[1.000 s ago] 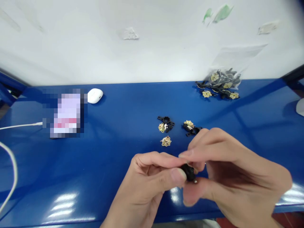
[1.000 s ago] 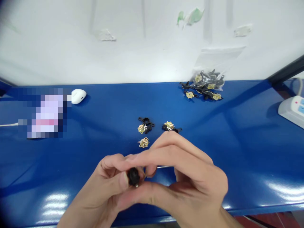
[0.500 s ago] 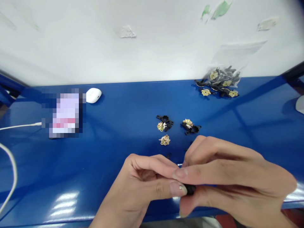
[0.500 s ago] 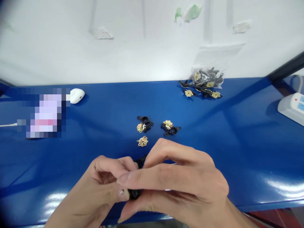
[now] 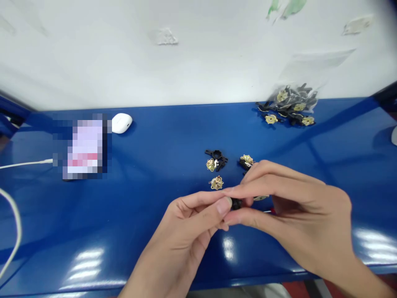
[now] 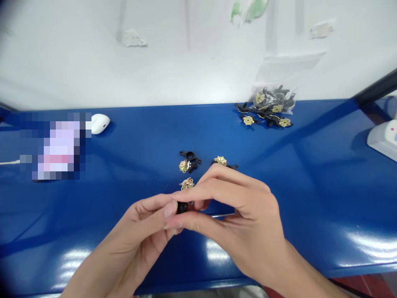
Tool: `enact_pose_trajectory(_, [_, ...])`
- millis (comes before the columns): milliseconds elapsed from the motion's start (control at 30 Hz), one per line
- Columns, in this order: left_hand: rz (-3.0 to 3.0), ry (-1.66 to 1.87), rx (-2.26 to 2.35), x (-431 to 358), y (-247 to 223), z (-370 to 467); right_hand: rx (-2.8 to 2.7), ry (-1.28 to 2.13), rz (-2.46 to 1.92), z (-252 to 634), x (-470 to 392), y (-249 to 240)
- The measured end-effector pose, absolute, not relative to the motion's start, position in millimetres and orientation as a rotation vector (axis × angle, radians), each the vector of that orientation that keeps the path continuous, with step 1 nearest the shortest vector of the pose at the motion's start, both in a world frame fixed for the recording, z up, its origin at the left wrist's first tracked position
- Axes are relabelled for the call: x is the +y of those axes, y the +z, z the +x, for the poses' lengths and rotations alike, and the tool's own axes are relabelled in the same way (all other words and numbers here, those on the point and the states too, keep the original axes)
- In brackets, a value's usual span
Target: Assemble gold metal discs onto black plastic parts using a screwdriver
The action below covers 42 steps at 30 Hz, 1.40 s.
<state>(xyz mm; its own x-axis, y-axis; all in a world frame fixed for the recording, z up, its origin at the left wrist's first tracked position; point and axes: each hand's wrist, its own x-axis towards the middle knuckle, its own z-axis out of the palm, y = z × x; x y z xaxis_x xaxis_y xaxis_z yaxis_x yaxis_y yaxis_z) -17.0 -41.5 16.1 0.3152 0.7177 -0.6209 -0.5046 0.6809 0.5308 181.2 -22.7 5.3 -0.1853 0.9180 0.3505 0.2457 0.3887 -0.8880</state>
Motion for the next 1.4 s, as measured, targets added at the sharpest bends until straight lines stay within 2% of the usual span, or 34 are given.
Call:
enact_pose_trajectory(333, [0.343, 0.878, 0.904, -43.3, 14.3, -15.1, -1.687, 0.847, -1.046, 180.8, -20.0, 10.3])
enact_pose_trajectory(767, [0.373, 0.874, 0.958, -41.2, 20.0, -12.5, -1.579, 1.037, -1.043, 184.3, -26.3, 8.7])
enact_pose_trajectory(1400, [0.239, 0.992, 0.978, -48.8, 33.0, -21.0, -1.558, 0.919, -1.099, 189.0, -26.9, 11.6])
